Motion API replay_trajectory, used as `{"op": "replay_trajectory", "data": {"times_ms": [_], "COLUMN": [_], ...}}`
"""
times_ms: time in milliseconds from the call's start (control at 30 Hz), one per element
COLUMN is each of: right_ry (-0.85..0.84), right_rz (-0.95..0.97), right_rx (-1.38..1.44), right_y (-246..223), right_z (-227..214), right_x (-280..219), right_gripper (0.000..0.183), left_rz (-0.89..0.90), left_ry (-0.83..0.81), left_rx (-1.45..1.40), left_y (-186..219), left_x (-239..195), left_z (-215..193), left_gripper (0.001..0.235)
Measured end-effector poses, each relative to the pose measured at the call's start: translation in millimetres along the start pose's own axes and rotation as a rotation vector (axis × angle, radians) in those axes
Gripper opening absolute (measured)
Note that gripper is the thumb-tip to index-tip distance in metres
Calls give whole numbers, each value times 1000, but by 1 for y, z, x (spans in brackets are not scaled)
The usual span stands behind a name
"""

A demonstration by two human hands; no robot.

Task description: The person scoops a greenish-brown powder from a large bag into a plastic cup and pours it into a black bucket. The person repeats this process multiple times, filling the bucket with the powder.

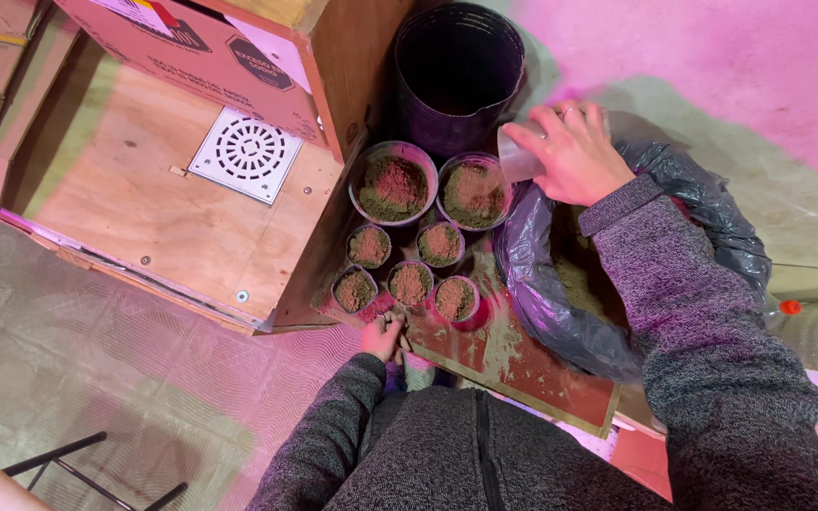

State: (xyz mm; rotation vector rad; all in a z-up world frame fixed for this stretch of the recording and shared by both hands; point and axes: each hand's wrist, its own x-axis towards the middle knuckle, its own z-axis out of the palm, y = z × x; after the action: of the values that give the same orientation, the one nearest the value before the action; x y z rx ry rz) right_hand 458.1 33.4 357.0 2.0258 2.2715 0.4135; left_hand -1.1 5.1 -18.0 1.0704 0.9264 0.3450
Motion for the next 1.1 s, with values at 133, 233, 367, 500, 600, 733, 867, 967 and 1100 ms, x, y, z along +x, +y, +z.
{"op": "replay_trajectory", "data": {"times_ms": [133,233,367,500,600,733,867,967,1100], "right_ry": [59,72,85,129,46,-49,-362,-545,-400], "right_rz": [-42,-77,-186,-145,-17,111,112,53,28], "right_rx": [-133,-103,-317,-292,-137,24,-190,-389,-448], "right_y": [-2,-7,-7,0,20,50,62,66,67], "right_z": [6,-5,-19,-29,-33,-44,-15,93,163], "right_x": [5,10,12,-6,-36,-99,-166,-251,-293], "right_gripper": [95,98,108,97,105,98,99,88,45], "left_rz": [2,6,-197,-109,-181,-178,-96,-71,-44], "left_ry": [-4,5,118,99,149,142,212,132,17], "left_rx": [-4,-6,216,165,300,265,369,255,72], "left_y": [-4,13,38,41,28,39,19,7,4], "left_x": [4,-7,-14,-18,-8,-16,-5,2,6], "left_z": [0,5,14,16,11,15,10,4,2], "left_gripper": [29,30,37,39,37,38,37,31,31]}}
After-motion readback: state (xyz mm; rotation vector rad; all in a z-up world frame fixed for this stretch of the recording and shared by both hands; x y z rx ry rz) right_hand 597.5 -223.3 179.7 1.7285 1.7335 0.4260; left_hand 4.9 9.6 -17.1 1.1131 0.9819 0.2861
